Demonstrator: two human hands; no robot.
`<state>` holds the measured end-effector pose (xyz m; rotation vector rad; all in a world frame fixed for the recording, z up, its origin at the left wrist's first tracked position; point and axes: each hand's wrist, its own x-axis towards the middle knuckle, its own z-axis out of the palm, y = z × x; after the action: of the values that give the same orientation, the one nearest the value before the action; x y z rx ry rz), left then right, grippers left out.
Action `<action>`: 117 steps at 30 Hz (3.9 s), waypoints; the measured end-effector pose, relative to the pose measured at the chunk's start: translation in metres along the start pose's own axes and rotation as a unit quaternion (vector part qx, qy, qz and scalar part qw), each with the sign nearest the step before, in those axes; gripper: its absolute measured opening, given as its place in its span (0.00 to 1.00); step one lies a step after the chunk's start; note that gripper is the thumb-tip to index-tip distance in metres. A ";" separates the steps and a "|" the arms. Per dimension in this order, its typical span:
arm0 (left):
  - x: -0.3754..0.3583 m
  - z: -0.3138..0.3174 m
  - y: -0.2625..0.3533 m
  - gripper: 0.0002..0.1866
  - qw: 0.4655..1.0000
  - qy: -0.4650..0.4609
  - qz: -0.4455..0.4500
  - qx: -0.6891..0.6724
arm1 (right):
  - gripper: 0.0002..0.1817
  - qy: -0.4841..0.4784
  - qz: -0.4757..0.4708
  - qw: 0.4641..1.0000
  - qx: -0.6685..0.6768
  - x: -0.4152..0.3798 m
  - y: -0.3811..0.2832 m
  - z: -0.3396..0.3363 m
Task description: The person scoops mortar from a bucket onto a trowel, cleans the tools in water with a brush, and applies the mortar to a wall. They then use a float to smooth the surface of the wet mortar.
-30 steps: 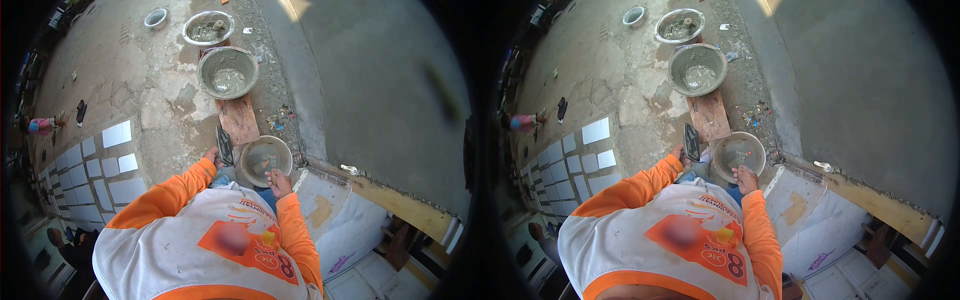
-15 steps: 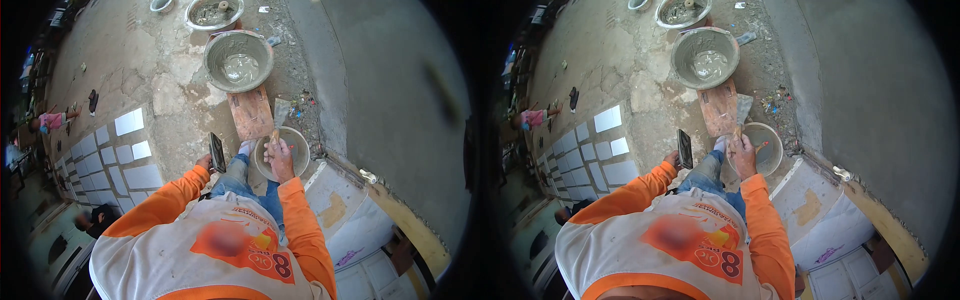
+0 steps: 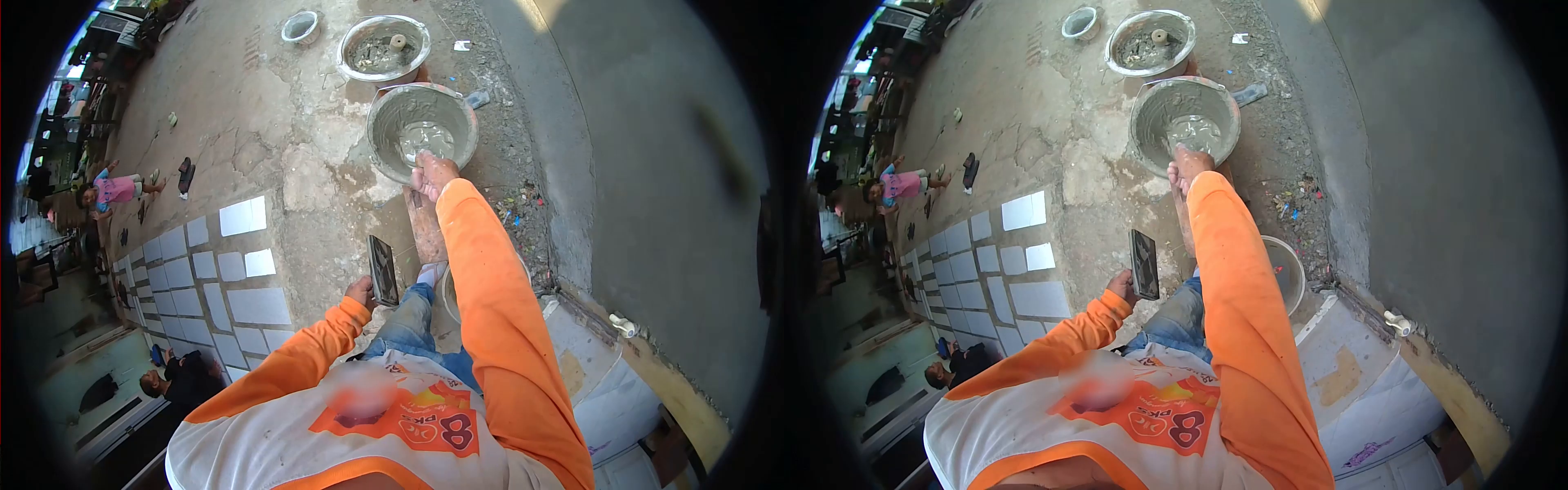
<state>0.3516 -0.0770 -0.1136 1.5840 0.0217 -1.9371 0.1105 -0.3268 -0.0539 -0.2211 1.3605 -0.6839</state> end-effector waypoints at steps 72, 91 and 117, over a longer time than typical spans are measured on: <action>0.229 0.105 -0.247 0.24 0.806 -0.199 -0.023 0.557 | 0.13 0.450 -0.242 0.839 -0.185 0.011 0.405 -0.317; 0.337 0.077 -0.346 0.24 0.856 0.065 0.099 0.504 | 0.15 0.468 -0.274 0.827 -0.149 -0.009 0.452 -0.271; 0.228 0.146 -0.272 0.07 0.969 -0.117 -0.171 0.137 | 0.13 0.531 -0.254 0.808 0.026 -0.097 0.432 -0.277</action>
<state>0.0767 -0.0192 -0.3753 1.5922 -0.0790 -2.4782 -0.0176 0.1344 -0.2622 -0.1522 2.3904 -1.4178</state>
